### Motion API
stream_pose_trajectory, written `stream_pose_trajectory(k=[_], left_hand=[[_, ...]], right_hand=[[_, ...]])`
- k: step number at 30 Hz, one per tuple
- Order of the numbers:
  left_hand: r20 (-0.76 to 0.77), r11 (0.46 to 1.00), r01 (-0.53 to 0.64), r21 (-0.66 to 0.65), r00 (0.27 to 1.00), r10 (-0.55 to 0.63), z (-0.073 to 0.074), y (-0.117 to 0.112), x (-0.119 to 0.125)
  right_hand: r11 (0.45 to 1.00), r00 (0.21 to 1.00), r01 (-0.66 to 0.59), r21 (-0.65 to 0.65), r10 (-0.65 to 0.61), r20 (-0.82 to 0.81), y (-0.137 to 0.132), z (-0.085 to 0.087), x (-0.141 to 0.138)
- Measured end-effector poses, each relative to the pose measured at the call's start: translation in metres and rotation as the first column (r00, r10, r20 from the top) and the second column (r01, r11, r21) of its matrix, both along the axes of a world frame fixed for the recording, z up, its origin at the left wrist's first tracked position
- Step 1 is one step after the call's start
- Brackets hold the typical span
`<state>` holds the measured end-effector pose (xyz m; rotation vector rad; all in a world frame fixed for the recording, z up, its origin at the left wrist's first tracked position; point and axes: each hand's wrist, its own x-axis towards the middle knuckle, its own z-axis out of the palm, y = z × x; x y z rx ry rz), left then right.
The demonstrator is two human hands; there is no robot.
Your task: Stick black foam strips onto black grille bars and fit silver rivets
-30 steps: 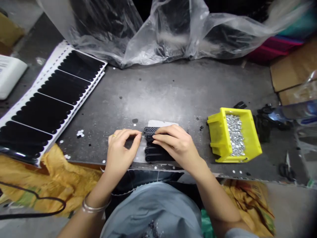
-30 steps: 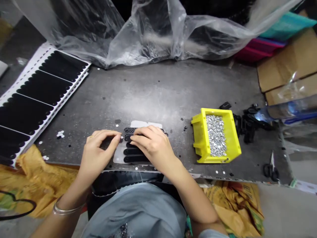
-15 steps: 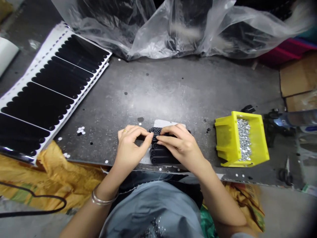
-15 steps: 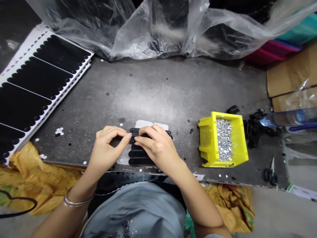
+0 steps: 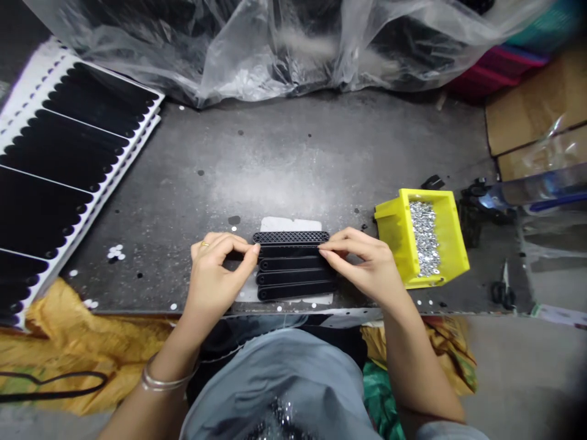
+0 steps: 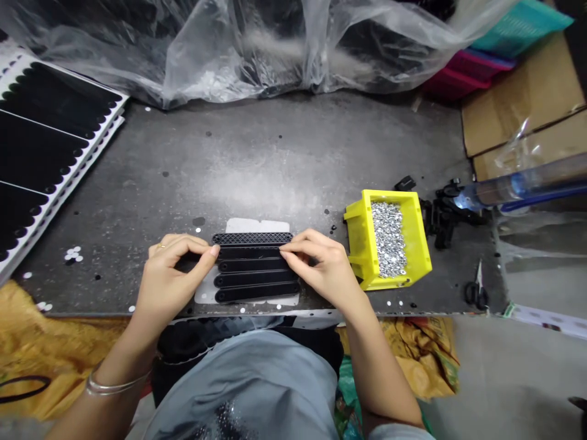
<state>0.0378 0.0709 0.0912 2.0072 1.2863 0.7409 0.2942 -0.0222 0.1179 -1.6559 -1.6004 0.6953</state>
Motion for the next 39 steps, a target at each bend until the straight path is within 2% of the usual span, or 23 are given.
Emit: stream_pose_trajectory(k=[3,6,7,9,11,13,15,17,19,21,22,23,24,26,27,28,29,30,31,33,35,37,39], left_hand=[[-0.035,1.000,0.007,0.022,0.999,-0.007,0.003,0.000,-0.002],[-0.032,0.976,-0.010,0.219,0.999,0.018,0.013,-0.015,0.000],[-0.014,0.955,0.033,0.295,0.999,-0.030,0.016,-0.026,0.001],[0.010,0.897,0.247,0.365,0.963,-0.269,0.020,-0.053,0.006],[0.008,0.792,0.521,0.319,0.834,-0.552,0.016,-0.083,0.012],[0.011,0.737,0.607,0.299,0.770,-0.638,0.003,-0.106,0.018],[0.007,0.738,0.593,0.323,0.778,-0.628,-0.015,-0.116,0.022],[0.011,0.728,0.579,0.368,0.780,-0.626,-0.034,-0.116,0.023],[0.018,0.701,0.580,0.414,0.765,-0.644,-0.046,-0.114,0.024],[0.015,0.691,0.582,0.429,0.761,-0.649,-0.049,-0.114,0.026],[0.015,0.695,0.581,0.423,0.763,-0.647,-0.047,-0.115,0.028],[0.024,0.702,0.577,0.417,0.766,-0.643,-0.042,-0.116,0.029],[0.042,0.709,0.569,0.417,0.767,-0.640,-0.034,-0.116,0.030],[0.089,0.721,0.545,0.428,0.768,-0.634,-0.014,-0.108,0.028],[0.115,0.752,0.503,0.425,0.794,-0.597,-0.003,-0.100,0.025],[0.119,0.800,0.451,0.395,0.838,-0.532,0.006,-0.087,0.021],[0.108,0.872,0.356,0.335,0.905,-0.411,0.015,-0.072,0.016],[0.083,0.947,0.171,0.273,0.976,-0.200,0.020,-0.056,0.011],[0.039,0.975,0.062,0.212,0.997,-0.072,0.024,-0.039,0.006],[-0.053,0.997,-0.021,0.075,0.998,0.025,0.023,-0.009,-0.001],[-0.089,0.998,0.030,-0.047,0.995,-0.035,0.017,0.009,-0.003],[-0.069,0.991,0.073,-0.112,0.994,-0.081,0.010,0.016,-0.002],[-0.032,0.988,0.079,-0.136,0.996,-0.084,0.006,0.016,0.000]], right_hand=[[0.997,0.997,0.008,0.073,-0.013,0.070,-0.002,-0.001,-0.001],[0.969,0.975,0.114,0.220,-0.151,0.160,-0.030,0.008,-0.008],[0.966,0.972,0.137,0.221,-0.173,0.157,-0.046,0.011,-0.011],[0.986,0.982,0.111,0.126,-0.128,0.135,-0.081,0.013,-0.019],[0.999,0.983,0.043,0.016,-0.046,0.179,-0.110,0.003,-0.028],[0.998,0.962,0.033,0.052,-0.046,0.268,-0.128,-0.015,-0.034],[0.988,0.955,0.030,0.151,-0.073,0.289,-0.135,-0.031,-0.034],[0.988,0.986,-0.002,0.157,-0.024,0.165,-0.140,-0.036,-0.027],[0.997,0.991,-0.031,0.068,0.040,-0.131,-0.147,-0.027,-0.013],[1.000,0.877,0.005,0.009,0.000,-0.480,-0.154,-0.007,0.002],[0.999,0.806,0.052,-0.009,-0.048,-0.589,-0.155,0.003,0.007],[0.993,0.771,0.114,-0.014,-0.097,-0.629,-0.152,0.014,0.011],[0.985,0.789,0.172,-0.009,-0.143,-0.598,-0.145,0.022,0.011],[0.975,0.916,0.218,0.045,-0.188,-0.355,-0.118,0.033,0.003],[0.974,0.963,0.205,0.101,-0.182,-0.196,-0.098,0.034,-0.004],[0.973,0.987,0.158,0.169,-0.148,-0.069,-0.076,0.034,-0.012],[0.968,0.995,0.092,0.236,-0.099,0.018,-0.052,0.031,-0.021],[0.961,0.995,0.023,0.275,-0.049,0.087,-0.029,0.027,-0.029],[0.956,0.989,-0.040,0.292,-0.005,0.151,-0.008,0.023,-0.036],[0.951,0.964,-0.150,0.271,0.080,0.254,0.026,0.012,-0.045],[0.946,0.934,-0.246,0.212,0.173,0.312,0.046,0.004,-0.050],[0.938,0.918,-0.305,0.163,0.244,0.312,0.054,-0.002,-0.050],[0.940,0.923,-0.307,0.148,0.257,0.286,0.056,-0.004,-0.050]])
